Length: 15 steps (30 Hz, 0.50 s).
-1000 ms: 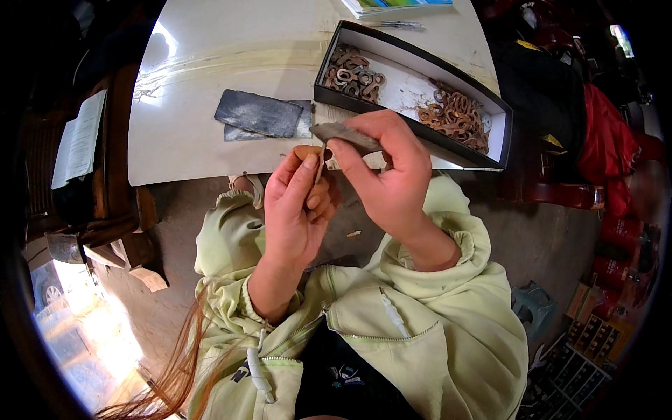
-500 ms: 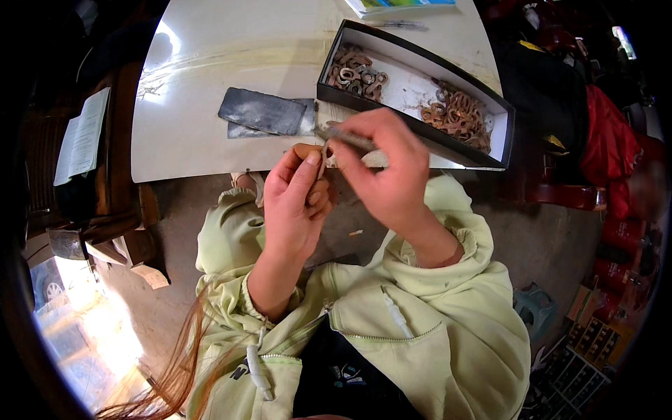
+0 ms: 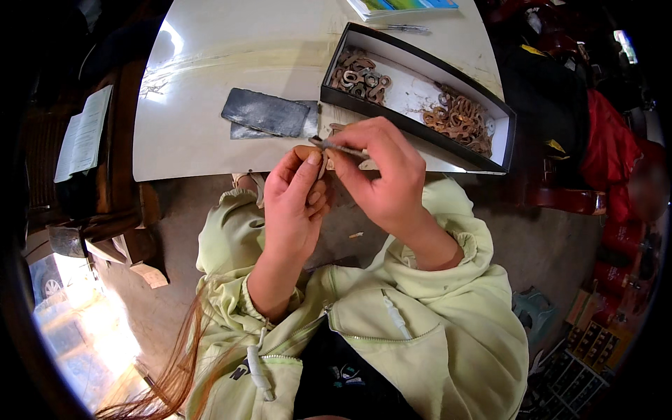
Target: The person smooths small wooden pieces by hand using a sanding block. They pick up individual pieces from a box, rub them against the block, and place them back on the table or in the box.
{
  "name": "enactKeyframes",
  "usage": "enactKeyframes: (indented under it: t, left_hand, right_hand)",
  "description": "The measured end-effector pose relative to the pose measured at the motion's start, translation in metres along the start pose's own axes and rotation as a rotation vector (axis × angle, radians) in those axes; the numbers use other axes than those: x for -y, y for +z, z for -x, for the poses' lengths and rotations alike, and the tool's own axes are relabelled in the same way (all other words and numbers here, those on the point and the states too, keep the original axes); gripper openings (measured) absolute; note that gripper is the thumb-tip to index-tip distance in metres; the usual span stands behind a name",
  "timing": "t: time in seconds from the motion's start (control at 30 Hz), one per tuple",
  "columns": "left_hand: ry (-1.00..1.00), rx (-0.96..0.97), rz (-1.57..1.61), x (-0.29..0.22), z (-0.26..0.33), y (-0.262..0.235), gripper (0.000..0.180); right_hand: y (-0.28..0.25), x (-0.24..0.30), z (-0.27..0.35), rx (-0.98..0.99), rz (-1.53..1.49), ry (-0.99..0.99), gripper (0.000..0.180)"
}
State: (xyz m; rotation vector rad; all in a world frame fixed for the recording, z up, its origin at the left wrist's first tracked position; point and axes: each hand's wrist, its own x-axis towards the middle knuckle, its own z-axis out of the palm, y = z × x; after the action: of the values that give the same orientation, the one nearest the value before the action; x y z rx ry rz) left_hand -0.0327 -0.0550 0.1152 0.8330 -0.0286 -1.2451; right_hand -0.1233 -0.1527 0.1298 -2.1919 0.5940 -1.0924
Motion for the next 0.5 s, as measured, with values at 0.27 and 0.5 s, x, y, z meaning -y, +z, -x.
enactKeyframes:
  t: [0.27, 0.5]
  left_hand:
    - [-0.146, 0.165, 0.228, -0.004, 0.003, 0.005, 0.015]
    - [-0.144, 0.076, 0.194, -0.003, 0.002, 0.002, 0.017]
  right_hand:
    - [-0.008, -0.007, 0.006, -0.117, -0.539, 0.465, 0.022]
    - [-0.005, 0.002, 0.004, 0.01, -0.641, 0.46, 0.018]
